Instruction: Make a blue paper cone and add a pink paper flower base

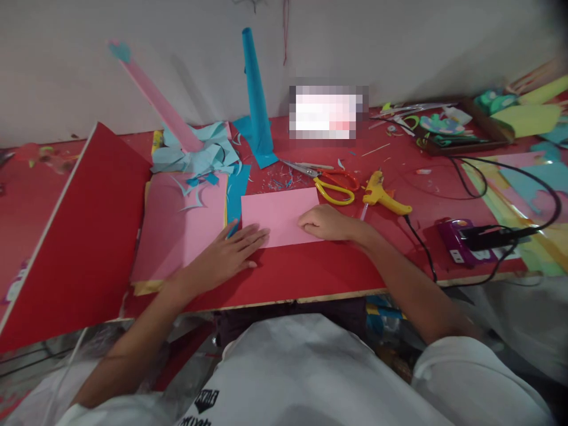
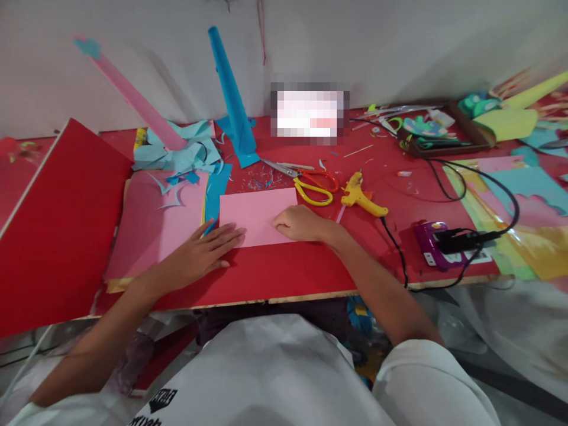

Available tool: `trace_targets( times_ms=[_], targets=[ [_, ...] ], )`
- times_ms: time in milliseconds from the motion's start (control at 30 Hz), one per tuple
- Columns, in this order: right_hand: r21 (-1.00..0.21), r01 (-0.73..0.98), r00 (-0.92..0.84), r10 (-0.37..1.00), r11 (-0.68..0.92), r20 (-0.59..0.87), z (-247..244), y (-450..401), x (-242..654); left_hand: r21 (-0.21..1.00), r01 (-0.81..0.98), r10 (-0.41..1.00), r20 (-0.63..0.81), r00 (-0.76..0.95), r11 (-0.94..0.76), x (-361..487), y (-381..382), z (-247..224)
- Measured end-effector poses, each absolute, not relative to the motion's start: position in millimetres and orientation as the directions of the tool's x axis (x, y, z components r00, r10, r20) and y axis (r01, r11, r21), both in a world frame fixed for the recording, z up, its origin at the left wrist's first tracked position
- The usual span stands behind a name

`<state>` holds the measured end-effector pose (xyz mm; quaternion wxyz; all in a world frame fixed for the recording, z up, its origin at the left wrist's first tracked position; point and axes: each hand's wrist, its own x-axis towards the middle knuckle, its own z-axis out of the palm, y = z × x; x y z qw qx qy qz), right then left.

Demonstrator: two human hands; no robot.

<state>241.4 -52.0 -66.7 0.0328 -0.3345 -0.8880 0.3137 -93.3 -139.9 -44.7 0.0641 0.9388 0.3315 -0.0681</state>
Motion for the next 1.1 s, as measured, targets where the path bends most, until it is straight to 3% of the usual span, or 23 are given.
trace_targets(
  times_ms=[467, 667, 767, 967, 1100],
  targets=[
    [-0.582, 0.587, -0.766, 0.619, 0.562, -0.175, -62, -54, 239, 0.051, 0.702, 0.697, -0.088, 0.712, -0.711, -116, -196, -47],
    [-0.558, 0.591, -0.773, 0.606, 0.582, -0.186, -54, -50, 233, -0.010, 0.711, 0.710, 0.031, 0.704, -0.704, -94, -170, -29],
    [-0.572, 0.586, -0.792, 0.555, 0.574, -0.254, -45, -41, 228, -0.029, 0.651, 0.643, 0.129, 0.755, -0.758, -58, -144, -33],
    [-0.754, 0.580, -0.787, 0.449, 0.308, -0.422, -42, -21, 226, -0.232, 0.605, 0.635, -0.080, 0.769, -0.762, 17, -141, -36],
    [-0.826, 0.533, -0.794, 0.444, 0.183, -0.415, -54, -18, 230, -0.296, 0.634, 0.674, -0.047, 0.737, -0.714, 35, -154, -37]
  ],
)
